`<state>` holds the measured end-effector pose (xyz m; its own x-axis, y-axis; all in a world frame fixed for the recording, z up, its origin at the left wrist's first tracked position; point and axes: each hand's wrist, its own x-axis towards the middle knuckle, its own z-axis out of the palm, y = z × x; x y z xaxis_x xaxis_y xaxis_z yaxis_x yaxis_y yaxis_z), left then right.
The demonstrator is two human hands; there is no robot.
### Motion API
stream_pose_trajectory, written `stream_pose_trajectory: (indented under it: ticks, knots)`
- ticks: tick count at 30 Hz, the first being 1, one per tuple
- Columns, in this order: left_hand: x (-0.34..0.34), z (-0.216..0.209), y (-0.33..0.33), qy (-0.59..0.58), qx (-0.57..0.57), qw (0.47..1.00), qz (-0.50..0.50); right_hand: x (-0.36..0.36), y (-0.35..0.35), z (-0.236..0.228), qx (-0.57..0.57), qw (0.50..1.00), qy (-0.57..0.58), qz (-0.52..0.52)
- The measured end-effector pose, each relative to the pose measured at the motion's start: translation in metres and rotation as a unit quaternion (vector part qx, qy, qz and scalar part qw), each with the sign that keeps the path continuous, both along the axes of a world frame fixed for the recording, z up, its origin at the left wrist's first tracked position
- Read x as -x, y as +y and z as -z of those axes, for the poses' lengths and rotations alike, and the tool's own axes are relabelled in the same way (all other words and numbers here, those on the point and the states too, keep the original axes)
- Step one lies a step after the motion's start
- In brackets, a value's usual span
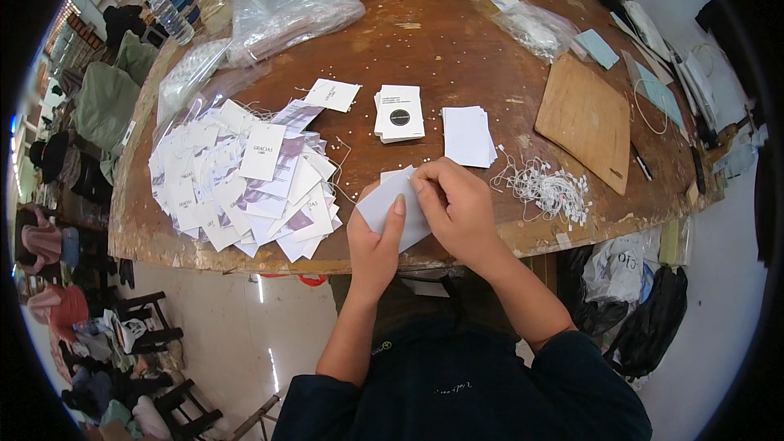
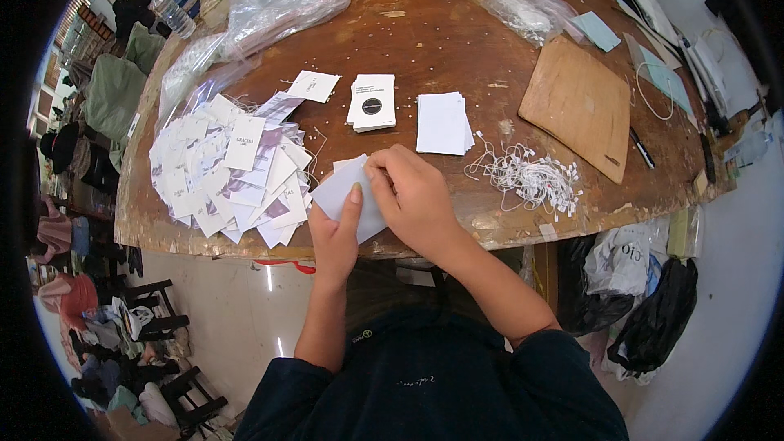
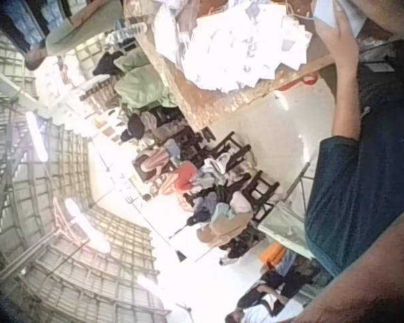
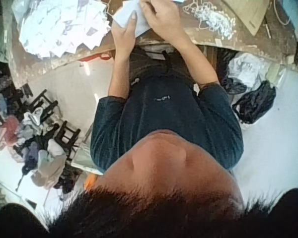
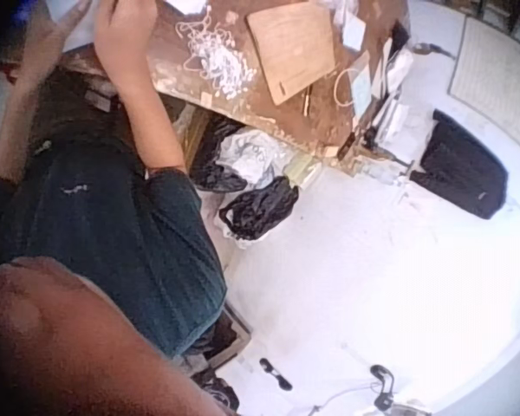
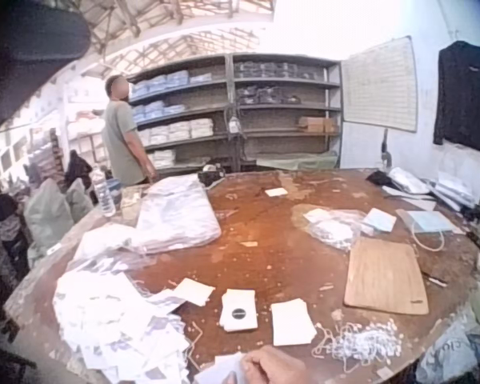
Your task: The person repeatedly picks up small white cards and thin white strings from a wooden table, inserts the strings into the cards, and places the assembled units into a growing stack. The person handles the cards and strings by hand throughout the clip.
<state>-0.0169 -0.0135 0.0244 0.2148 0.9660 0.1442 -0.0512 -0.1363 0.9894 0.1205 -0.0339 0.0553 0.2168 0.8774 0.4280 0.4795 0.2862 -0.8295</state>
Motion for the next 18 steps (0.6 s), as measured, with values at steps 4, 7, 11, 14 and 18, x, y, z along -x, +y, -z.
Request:
stream_pose_trajectory:
  ticks: [4,7,11,14,18]
  knots:
    - [0.0,0.006,0.003,0.101,-0.128,0.986,-0.027,0.004,0.004,0.004,-0.013,0.999,-0.033,0.01]
    - [0.002,0.008,0.008,0.173,-0.262,0.947,-0.063,0.003,0.007,0.006,0.007,1.0,0.021,-0.008]
    - [0.012,0.012,0.019,0.34,-0.48,0.797,-0.138,-0.002,0.007,0.004,0.236,0.882,0.398,-0.087]
    - [0.02,0.017,0.017,0.374,-0.536,0.736,-0.179,-0.003,0.009,0.001,0.245,0.866,0.403,-0.164]
    - [0.04,0.017,0.019,0.409,-0.571,0.697,-0.144,-0.025,0.033,-0.002,0.12,0.984,0.102,0.078]
